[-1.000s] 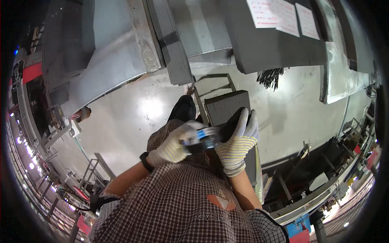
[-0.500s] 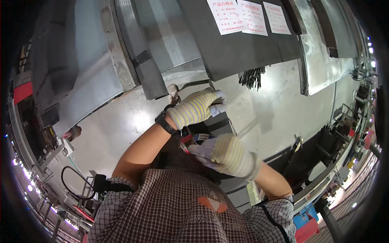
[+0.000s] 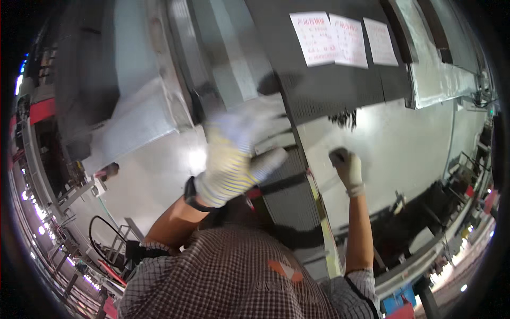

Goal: Applying adhesive labels and tape to manufactured foam or building blocks on a factory assembly table.

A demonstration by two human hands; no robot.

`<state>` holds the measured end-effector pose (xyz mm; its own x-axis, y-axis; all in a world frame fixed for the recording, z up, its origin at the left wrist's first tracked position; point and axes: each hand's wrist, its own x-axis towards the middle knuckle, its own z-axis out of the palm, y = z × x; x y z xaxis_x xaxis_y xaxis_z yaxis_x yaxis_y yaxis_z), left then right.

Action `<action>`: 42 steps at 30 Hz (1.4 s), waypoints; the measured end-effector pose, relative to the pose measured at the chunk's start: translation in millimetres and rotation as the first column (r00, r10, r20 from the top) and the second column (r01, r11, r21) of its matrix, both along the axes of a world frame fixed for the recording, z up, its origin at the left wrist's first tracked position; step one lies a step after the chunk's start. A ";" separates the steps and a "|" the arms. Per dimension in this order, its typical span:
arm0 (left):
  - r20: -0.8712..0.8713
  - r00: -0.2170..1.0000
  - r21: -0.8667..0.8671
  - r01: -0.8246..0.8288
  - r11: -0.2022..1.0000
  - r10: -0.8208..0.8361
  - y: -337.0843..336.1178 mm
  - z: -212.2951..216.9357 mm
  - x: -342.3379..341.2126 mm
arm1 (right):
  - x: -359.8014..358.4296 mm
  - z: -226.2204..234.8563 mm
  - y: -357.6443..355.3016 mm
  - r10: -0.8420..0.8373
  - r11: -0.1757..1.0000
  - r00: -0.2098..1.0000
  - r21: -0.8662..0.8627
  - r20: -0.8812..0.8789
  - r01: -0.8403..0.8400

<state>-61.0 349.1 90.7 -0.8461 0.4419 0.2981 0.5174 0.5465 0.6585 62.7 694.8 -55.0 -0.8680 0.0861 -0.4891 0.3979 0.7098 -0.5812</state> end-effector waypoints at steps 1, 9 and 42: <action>0.022 0.968 0.244 -0.247 0.938 0.249 -11.2 -0.4 -19.6 | 10.0 -1.7 5.9 -0.012 0.999 1.000 0.041 -0.027 0.014; 0.498 0.836 0.507 -0.496 0.705 0.230 -81.5 -72.8 -133.6 | 109.3 -26.7 46.1 -0.209 0.962 0.967 0.206 0.146 0.177; 0.687 0.490 0.604 -0.796 0.046 -0.536 -54.9 -96.3 148.8 | 289.9 227.8 -95.1 0.116 0.985 0.906 0.069 0.408 -0.157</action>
<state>87.8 294.2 -5.5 -0.8724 0.2226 -0.4351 -0.4152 -0.8071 0.4197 352.5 599.7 172.7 -0.6072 0.0462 -0.7932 0.4781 0.8186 -0.3183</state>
